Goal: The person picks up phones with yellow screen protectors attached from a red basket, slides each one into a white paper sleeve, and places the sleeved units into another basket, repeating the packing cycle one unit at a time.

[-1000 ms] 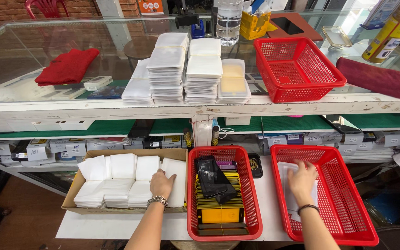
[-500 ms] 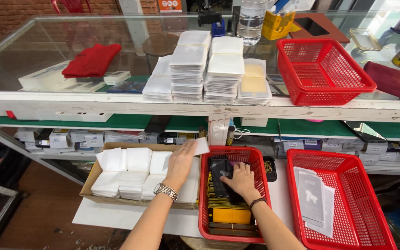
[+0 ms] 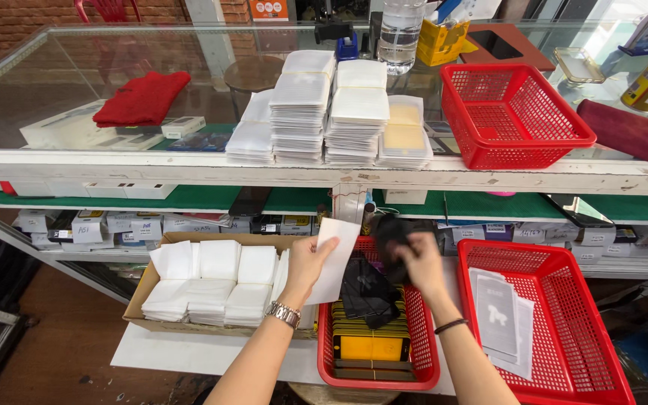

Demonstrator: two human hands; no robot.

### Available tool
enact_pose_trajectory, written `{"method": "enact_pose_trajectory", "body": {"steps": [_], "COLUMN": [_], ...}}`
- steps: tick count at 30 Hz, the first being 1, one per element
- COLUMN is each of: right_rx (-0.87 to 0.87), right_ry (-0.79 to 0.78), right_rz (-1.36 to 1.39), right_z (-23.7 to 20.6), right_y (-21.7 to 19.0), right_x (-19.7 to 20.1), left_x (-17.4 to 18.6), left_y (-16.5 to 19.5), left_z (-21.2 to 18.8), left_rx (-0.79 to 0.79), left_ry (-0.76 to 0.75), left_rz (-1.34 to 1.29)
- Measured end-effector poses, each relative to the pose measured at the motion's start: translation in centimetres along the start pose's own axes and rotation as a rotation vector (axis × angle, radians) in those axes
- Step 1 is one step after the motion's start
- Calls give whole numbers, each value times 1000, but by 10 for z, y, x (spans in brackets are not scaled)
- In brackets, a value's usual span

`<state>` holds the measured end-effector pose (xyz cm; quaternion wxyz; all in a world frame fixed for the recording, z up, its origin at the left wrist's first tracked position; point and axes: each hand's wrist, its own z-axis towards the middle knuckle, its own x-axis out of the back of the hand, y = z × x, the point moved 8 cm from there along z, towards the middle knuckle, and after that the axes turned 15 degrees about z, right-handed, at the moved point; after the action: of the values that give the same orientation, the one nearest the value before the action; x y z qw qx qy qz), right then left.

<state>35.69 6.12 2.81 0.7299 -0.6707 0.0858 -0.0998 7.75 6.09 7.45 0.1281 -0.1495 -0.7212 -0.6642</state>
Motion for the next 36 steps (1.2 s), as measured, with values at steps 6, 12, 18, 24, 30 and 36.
{"method": "enact_pose_trajectory", "body": {"steps": [6, 12, 18, 24, 30, 36], "right_rx": [19, -18, -19, -131, -125, -64], "right_ry": [-16, -95, -122, -248, -304, -474], "right_rz": [1085, 1099, 1016, 617, 487, 301], "right_z": [17, 0, -8, -3, -2, 2], "right_y": [-69, -90, -87, -101, -123, -116], "right_x": [0, -31, -34, -33, -24, -25], "left_x": [-26, -39, -38, -51, -60, -72], "left_y": [3, 14, 12, -2, -8, 1], "left_z": [-11, -15, -19, -21, -18, -25], "left_rx": [-86, -181, -134, 33, 66, 70], "left_ry": [-107, -113, -157, -457, -496, -561], "left_rz": [-153, -69, -177, -306, -349, -286]}}
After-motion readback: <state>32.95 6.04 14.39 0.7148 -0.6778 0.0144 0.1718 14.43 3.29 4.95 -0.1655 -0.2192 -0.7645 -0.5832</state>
